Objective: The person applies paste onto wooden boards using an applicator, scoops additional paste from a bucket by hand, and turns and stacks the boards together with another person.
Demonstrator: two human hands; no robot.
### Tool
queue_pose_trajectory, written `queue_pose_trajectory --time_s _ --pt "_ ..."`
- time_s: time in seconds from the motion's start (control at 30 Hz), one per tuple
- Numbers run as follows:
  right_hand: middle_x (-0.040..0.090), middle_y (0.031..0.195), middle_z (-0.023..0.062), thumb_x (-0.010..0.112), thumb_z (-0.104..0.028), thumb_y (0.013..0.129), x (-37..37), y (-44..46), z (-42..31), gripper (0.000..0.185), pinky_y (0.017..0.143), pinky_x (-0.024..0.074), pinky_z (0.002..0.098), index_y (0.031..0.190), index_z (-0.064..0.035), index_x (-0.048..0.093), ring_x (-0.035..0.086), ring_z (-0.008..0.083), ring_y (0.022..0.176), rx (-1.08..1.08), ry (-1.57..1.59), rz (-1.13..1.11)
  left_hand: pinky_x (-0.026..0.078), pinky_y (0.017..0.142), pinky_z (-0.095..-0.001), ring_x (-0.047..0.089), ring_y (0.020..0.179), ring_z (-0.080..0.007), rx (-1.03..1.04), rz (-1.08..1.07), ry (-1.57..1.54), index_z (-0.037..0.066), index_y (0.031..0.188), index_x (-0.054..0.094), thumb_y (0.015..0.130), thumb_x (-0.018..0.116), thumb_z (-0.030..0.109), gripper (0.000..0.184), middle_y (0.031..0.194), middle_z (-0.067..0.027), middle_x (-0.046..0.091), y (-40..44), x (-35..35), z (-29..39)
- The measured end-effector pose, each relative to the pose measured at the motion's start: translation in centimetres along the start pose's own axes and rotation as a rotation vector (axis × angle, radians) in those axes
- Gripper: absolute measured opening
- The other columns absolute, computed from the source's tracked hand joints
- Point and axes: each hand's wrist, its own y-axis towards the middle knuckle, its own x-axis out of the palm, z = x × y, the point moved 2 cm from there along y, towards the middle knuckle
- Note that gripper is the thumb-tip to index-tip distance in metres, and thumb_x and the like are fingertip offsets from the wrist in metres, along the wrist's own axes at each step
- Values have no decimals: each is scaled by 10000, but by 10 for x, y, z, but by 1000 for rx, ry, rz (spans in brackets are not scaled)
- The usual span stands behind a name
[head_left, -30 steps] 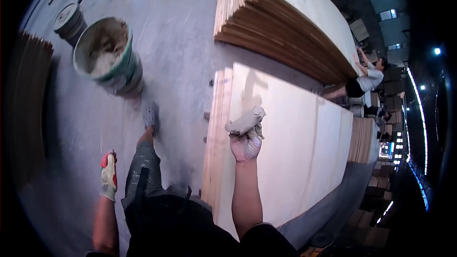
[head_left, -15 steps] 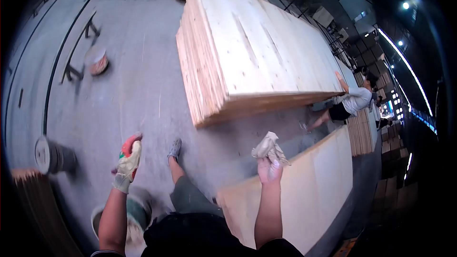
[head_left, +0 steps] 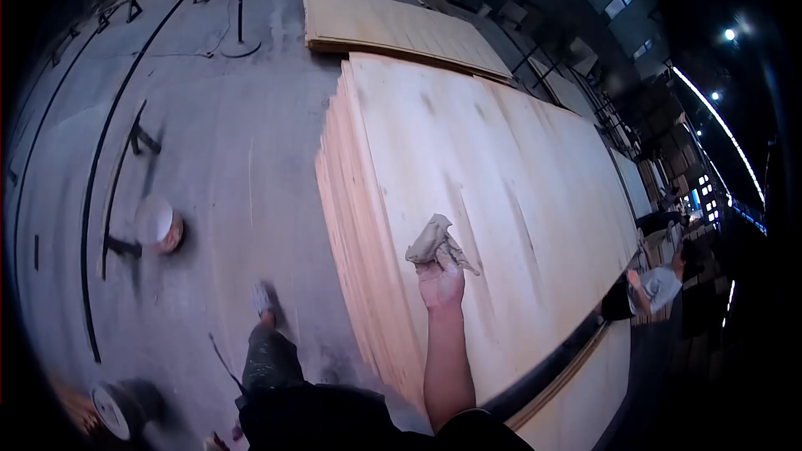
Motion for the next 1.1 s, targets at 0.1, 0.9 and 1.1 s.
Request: queue_pose_trajectory --time_s 0.1,0.9,1.1 --pt "536 1354 110 510 -96 984 58 136 54 421 1075 438 488 1400 -61 454 554 259 1219 -22 -15 -13 338 566 -442 465 712 -246 -351 293 -224 293 1080 549 894 316 750 545 836 -11 521 51 -61 84" --pt "612 1064 38 586 -29 944 231 663 48 254 856 508 347 1197 -9 604 583 159 979 -494 -794 720 286 529 -276 440 649 -43 183 287 568 283 909 567 905 617 518 240 713 126 506 654 -167 1408" --pt "641 937 43 610 -84 947 277 841 91 180 713 480 280 1104 -5 651 583 112 802 -311 327 599 358 620 -375 500 734 -161 -354 177 784 244 978 566 926 505 564 330 836 38 555 796 -297 1507"
